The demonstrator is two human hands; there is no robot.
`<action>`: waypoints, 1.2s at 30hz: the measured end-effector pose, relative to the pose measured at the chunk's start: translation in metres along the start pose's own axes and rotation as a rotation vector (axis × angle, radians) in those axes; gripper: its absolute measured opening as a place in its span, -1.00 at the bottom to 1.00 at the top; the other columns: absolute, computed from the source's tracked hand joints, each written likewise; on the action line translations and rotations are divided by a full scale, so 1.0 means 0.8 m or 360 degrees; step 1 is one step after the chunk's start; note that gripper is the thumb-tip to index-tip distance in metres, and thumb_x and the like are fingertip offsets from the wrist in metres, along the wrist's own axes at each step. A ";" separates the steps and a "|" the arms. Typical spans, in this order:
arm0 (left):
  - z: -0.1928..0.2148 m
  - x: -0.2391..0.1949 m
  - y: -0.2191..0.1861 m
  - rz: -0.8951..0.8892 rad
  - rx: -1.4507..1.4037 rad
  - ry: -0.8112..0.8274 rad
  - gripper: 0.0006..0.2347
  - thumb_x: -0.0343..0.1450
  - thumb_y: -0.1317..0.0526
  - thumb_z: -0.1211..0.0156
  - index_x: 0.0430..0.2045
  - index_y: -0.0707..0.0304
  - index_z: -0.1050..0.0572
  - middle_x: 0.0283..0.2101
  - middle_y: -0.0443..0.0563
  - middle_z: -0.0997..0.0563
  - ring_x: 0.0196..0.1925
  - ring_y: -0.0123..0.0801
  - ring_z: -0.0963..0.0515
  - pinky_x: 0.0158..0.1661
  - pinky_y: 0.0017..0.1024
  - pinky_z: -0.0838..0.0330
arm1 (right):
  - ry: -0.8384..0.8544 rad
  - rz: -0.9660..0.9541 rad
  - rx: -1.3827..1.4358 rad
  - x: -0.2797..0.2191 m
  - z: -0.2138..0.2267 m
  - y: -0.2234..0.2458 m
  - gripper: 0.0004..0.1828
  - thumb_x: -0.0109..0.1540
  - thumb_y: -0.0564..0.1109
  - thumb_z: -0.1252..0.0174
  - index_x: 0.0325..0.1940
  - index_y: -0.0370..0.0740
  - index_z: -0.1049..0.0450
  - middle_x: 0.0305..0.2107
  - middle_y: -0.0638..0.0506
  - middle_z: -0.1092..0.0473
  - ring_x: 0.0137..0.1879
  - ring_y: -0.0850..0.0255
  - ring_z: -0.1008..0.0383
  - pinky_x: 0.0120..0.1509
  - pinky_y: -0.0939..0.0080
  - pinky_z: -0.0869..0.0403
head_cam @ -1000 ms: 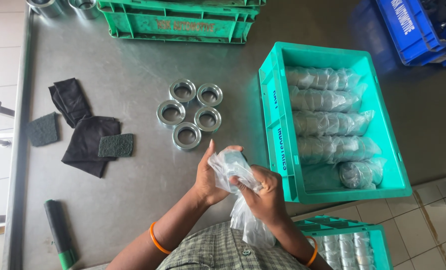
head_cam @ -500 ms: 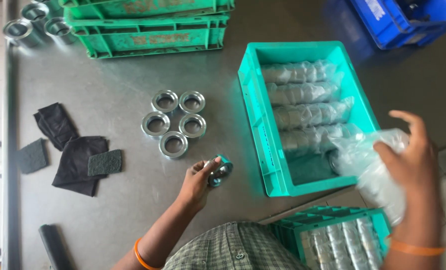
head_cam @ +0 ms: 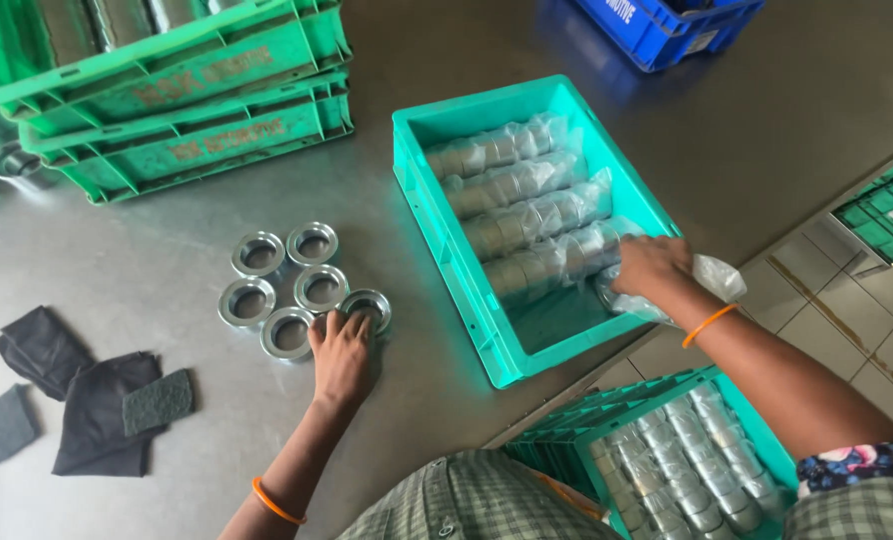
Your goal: The person wraps metal rings in small plastic bags and places the wrapped rings into a blue plastic crate on a metal table.
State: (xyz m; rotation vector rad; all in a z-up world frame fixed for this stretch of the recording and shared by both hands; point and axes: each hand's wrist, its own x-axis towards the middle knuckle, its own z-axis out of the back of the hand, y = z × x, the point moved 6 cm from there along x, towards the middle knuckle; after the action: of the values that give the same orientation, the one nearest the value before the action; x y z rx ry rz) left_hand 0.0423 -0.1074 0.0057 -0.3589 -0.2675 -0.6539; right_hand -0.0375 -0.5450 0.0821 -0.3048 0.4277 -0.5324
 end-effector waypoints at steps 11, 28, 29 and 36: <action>0.040 -0.013 0.027 0.0254 0.0062 -0.0259 -0.59 0.24 0.35 -0.17 0.02 0.23 -0.49 0.11 0.14 -0.49 0.32 0.10 -0.30 0.25 0.07 -0.10 | -0.0447 -0.0116 0.0529 -0.022 -0.007 -0.039 -0.49 0.05 0.23 -0.36 -0.04 -0.08 -0.65 -0.14 -0.16 -0.60 -0.01 -0.13 -0.60 0.04 -0.09 -0.55; 0.071 -0.046 -0.050 0.0993 -0.3480 -0.0010 -0.36 0.50 -0.20 0.12 0.43 0.20 -0.14 0.37 0.15 -0.35 0.38 -0.10 -0.39 0.28 -0.10 -0.32 | -0.0295 0.2053 0.2387 -0.231 0.129 0.307 -0.30 0.14 -0.12 -0.45 0.31 -0.44 -0.40 0.09 -0.11 -0.32 0.27 0.22 -0.35 0.36 0.16 -0.35; 0.077 -0.048 -0.046 0.0998 -0.3470 0.0014 -0.35 0.48 -0.20 0.13 0.42 0.17 -0.13 0.38 0.09 -0.35 0.37 -0.12 -0.40 0.26 -0.09 -0.35 | 0.0156 0.1921 0.2526 -0.226 0.117 0.319 -0.31 0.15 -0.09 -0.41 0.30 -0.37 -0.38 0.03 -0.04 -0.42 0.18 0.28 -0.42 0.28 0.23 -0.40; 0.055 -0.066 -0.035 0.1107 -0.3571 0.0441 -0.37 0.44 -0.20 0.06 0.43 -0.13 -0.08 0.36 0.06 -0.36 0.32 -0.19 -0.43 0.25 -0.17 -0.37 | 0.0883 0.1716 0.2732 -0.177 0.038 0.336 -0.53 0.24 -0.07 -0.37 0.11 -0.41 -0.47 -0.14 -0.04 -0.54 -0.02 0.28 -0.51 0.10 0.24 -0.48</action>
State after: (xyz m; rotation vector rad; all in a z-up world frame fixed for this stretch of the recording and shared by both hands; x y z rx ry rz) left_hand -0.0212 -0.0819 0.0338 -2.3322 1.0050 -0.0076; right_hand -0.0202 -0.2420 0.0487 1.6869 0.4547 0.2357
